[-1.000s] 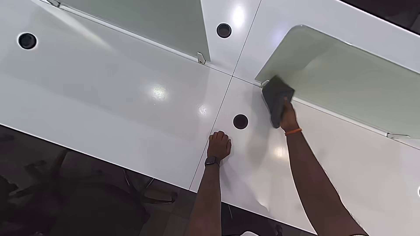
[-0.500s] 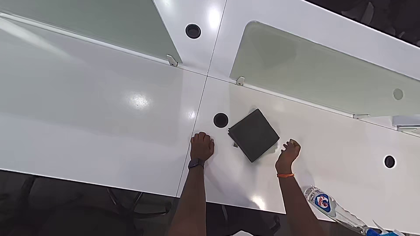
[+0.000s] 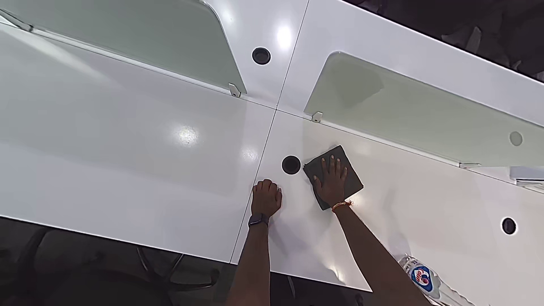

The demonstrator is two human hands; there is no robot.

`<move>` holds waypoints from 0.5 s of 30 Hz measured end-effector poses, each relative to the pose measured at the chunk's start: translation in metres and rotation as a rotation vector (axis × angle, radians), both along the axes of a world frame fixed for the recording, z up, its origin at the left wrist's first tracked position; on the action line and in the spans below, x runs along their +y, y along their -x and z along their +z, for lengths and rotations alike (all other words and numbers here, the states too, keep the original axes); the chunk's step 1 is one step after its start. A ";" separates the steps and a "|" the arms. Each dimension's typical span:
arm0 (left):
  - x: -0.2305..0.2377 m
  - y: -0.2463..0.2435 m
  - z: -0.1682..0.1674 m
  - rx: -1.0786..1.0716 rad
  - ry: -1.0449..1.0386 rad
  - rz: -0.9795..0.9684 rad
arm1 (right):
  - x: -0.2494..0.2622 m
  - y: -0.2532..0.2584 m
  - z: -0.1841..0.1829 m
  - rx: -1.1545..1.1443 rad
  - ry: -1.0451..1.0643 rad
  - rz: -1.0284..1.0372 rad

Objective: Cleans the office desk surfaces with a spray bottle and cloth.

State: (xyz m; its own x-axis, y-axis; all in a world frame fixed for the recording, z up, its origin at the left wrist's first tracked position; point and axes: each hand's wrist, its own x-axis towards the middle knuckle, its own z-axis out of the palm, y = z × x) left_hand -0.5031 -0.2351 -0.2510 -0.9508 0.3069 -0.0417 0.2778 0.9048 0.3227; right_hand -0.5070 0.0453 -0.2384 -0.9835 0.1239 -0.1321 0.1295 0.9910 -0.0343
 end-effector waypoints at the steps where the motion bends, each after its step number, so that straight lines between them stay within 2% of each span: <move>1: 0.000 -0.001 0.000 -0.001 0.003 0.003 | 0.000 0.007 -0.002 0.020 0.004 -0.018; 6: 0.001 -0.002 -0.002 0.029 -0.006 0.003 | 0.005 0.052 -0.008 0.106 0.074 -0.171; 10: 0.000 -0.001 0.000 -0.007 -0.019 -0.005 | -0.005 0.096 -0.011 0.161 0.092 -0.388; 13: 0.001 -0.001 0.002 -0.022 -0.056 0.000 | -0.036 0.130 -0.004 0.152 0.109 -0.555; 15: -0.001 -0.001 0.004 -0.039 -0.076 -0.003 | -0.068 0.143 -0.002 0.107 0.117 -0.512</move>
